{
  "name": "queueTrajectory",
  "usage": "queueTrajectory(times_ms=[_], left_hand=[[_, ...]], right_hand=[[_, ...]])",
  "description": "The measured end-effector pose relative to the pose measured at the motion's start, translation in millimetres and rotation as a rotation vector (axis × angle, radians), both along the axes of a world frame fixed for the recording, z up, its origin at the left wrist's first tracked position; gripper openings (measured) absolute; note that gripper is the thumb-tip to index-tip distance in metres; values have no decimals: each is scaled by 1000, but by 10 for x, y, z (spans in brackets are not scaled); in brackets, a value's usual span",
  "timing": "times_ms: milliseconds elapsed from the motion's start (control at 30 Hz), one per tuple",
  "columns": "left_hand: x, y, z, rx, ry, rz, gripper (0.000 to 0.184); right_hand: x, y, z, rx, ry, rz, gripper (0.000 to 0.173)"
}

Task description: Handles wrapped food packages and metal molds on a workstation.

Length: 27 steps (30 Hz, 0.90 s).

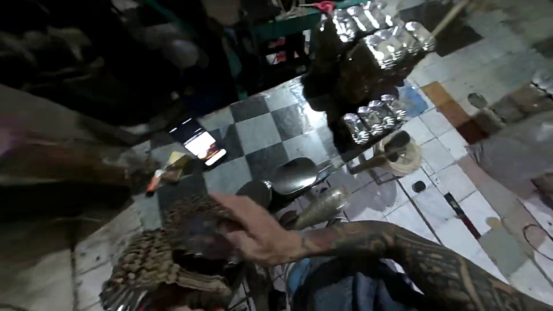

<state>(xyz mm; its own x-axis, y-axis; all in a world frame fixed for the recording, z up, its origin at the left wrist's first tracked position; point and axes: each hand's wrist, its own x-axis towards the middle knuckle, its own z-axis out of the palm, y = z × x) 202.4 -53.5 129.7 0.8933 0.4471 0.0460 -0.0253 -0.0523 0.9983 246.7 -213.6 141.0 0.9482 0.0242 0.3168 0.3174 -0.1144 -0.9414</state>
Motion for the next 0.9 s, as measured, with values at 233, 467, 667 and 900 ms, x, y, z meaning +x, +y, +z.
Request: queueTrajectory(times_ms=[233,467,667,900], left_hand=[[392,-2844,-199,-373,382,-438,33],[860,-4033,-1297,247,594,-414,46],[832,-4317,-1426,287,663,-443,55],[822,-4454,-1409,286,646,-554,79]], right_hand=[[-662,-3461,-23,10,297,-691,21],[-345,-6524,-1122,-351,721,-697,46],[-48,-6430,-1565,-396,802,-456,39],[-106,-6736,-1537,-215,909,-370,57]])
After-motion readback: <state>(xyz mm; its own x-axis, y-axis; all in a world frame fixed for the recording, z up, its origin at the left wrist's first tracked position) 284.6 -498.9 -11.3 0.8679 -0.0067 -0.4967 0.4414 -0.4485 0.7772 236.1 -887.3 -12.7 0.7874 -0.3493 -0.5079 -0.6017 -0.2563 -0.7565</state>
